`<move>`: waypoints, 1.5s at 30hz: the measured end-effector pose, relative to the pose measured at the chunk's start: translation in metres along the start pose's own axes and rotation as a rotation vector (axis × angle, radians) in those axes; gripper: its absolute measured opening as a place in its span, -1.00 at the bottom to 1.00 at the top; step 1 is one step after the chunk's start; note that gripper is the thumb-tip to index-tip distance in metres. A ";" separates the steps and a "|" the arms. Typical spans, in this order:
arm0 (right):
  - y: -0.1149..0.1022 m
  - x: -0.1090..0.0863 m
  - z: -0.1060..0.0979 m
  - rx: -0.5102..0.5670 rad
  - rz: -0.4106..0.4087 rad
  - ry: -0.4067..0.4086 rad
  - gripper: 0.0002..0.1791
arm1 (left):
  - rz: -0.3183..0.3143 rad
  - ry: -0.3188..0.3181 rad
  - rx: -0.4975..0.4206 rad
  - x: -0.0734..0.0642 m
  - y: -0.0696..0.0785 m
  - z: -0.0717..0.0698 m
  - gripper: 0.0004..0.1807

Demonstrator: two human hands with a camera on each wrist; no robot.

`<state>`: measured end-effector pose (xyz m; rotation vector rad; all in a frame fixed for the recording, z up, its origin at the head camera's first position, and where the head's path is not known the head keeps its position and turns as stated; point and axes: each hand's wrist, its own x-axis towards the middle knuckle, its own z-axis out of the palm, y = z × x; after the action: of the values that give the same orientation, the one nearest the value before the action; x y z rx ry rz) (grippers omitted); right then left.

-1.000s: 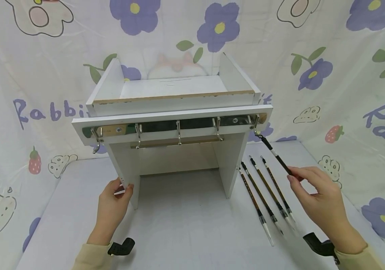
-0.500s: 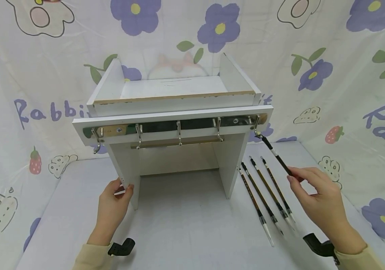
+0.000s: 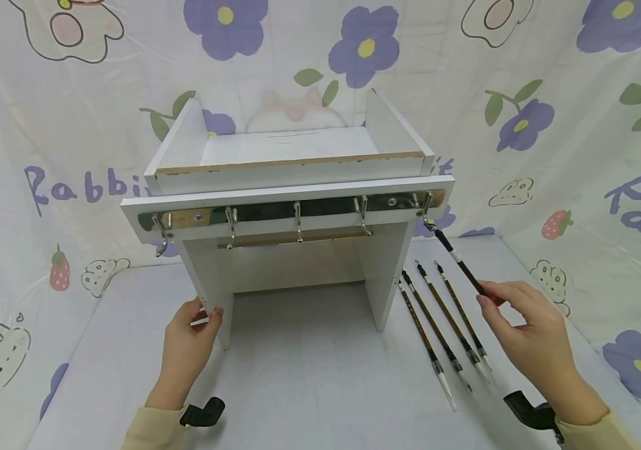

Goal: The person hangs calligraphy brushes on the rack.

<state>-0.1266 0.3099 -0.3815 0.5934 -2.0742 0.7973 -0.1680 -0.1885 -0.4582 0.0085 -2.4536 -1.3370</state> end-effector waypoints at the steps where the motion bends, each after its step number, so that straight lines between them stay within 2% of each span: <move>1: 0.000 0.000 0.000 -0.001 0.004 -0.002 -0.63 | 0.000 -0.001 0.001 0.000 0.000 0.000 -0.63; 12: 0.000 -0.005 0.004 -0.018 0.052 -0.029 -0.60 | -0.005 -0.004 -0.003 0.001 -0.003 0.001 -0.63; 21: 0.003 -0.010 0.012 -0.009 0.053 -0.038 -0.58 | 0.002 0.004 -0.014 0.001 -0.002 0.001 -0.66; 26: 0.003 -0.014 0.021 0.001 0.059 -0.063 -0.60 | 0.003 0.005 -0.010 0.001 -0.003 0.002 -0.65; 33: 0.001 -0.022 0.036 0.022 0.138 -0.156 -0.66 | 0.009 0.014 -0.006 0.000 -0.001 0.001 -0.65; 45: -0.010 -0.028 0.069 0.115 0.232 -0.185 -0.73 | 0.008 0.020 -0.012 0.001 -0.002 0.001 -0.67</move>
<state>-0.1409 0.2578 -0.4329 0.5098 -2.3076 1.0342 -0.1695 -0.1886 -0.4599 0.0087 -2.4267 -1.3412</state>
